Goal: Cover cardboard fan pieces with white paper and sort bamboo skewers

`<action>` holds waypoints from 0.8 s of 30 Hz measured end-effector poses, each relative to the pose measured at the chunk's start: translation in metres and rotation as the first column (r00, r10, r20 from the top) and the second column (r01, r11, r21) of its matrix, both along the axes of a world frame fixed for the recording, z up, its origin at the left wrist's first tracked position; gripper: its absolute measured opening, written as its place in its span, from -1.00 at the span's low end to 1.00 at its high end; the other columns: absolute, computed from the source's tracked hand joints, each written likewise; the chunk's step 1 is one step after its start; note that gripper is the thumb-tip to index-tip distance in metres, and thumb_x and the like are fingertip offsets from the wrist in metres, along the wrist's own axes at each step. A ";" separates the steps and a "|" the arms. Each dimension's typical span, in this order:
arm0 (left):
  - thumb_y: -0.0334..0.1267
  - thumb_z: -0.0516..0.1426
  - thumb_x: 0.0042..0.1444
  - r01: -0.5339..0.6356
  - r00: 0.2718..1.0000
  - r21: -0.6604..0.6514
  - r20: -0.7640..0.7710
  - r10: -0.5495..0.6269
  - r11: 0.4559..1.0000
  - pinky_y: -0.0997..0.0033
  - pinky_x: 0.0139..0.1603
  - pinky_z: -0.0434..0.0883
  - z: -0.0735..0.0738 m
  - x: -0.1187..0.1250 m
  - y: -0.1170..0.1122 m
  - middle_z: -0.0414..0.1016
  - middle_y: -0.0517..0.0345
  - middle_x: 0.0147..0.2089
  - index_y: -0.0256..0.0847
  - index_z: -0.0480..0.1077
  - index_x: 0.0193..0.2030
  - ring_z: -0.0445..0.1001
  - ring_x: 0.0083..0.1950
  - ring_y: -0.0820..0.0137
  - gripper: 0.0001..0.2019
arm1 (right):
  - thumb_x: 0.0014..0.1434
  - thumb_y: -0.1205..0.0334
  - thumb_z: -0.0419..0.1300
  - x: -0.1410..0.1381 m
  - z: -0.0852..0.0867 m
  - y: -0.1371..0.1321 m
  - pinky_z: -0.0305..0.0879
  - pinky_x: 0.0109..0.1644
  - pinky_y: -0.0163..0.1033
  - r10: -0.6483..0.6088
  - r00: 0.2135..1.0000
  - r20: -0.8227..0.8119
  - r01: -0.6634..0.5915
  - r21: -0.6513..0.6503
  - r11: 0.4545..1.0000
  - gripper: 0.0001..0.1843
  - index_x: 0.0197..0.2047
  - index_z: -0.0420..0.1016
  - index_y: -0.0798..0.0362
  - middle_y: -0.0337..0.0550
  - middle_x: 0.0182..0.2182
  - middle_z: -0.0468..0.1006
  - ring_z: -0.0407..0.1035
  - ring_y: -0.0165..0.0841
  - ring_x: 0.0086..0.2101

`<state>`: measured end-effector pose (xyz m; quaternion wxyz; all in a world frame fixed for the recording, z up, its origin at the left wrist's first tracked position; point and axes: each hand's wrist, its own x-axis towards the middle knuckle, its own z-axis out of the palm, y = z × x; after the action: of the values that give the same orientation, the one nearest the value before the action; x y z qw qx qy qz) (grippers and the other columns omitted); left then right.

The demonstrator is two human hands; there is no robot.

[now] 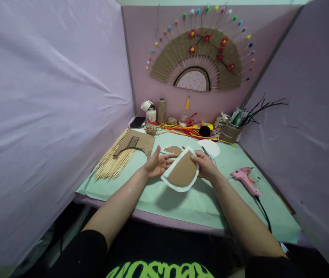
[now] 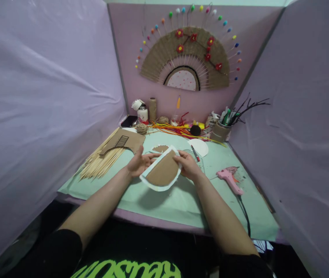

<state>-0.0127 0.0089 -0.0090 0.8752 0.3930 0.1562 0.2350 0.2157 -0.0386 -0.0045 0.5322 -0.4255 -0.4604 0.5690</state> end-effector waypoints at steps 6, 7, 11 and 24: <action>-0.04 0.37 -0.15 -0.042 0.947 0.103 -0.312 0.073 0.994 0.32 -0.18 0.38 -0.014 0.019 -0.011 0.61 -0.05 -0.27 -0.30 0.52 -0.21 0.54 -0.31 0.29 -0.58 | 0.05 0.01 0.25 -0.013 -0.006 -0.005 0.35 -0.20 -0.23 -0.032 0.855 0.518 -0.081 0.194 0.978 -0.66 -0.18 0.56 0.06 -0.20 -0.28 0.60 0.45 -0.24 -0.26; 0.00 0.35 -0.13 -0.063 0.944 0.102 -0.317 0.093 0.993 0.31 -0.18 0.39 -0.014 0.020 -0.012 0.61 -0.06 -0.27 -0.30 0.53 -0.23 0.54 -0.30 0.28 -0.58 | 0.06 0.01 0.24 -0.013 -0.007 -0.005 0.36 -0.21 -0.23 -0.020 0.850 0.527 -0.093 0.187 0.978 -0.66 -0.17 0.56 0.05 -0.20 -0.28 0.60 0.45 -0.24 -0.26; 0.10 0.29 -0.08 -0.129 0.939 0.153 -0.299 0.170 0.980 0.28 -0.16 0.39 -0.013 0.021 -0.015 0.61 -0.09 -0.23 -0.30 0.54 -0.28 0.54 -0.26 0.24 -0.56 | 0.05 0.02 0.25 -0.012 -0.008 -0.006 0.37 -0.21 -0.24 0.043 0.874 0.484 -0.122 0.133 0.984 -0.63 -0.13 0.55 0.06 -0.18 -0.25 0.61 0.46 -0.25 -0.25; -0.13 0.37 -0.13 0.040 0.968 0.162 -0.252 0.002 0.986 0.35 -0.17 0.38 -0.009 0.016 -0.022 0.60 -0.08 -0.19 -0.27 0.51 -0.13 0.55 -0.25 0.29 -0.59 | -0.03 0.01 0.32 -0.005 -0.006 -0.007 0.39 -0.29 -0.25 0.061 0.938 0.343 -0.085 0.056 0.995 -0.63 -0.18 0.57 0.03 -0.23 -0.34 0.61 0.48 -0.28 -0.35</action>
<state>0.0037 -0.0131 -0.0178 0.8147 0.4926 0.2420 0.1871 0.2103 -0.0454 -0.0105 0.4377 -0.4811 -0.5806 0.4897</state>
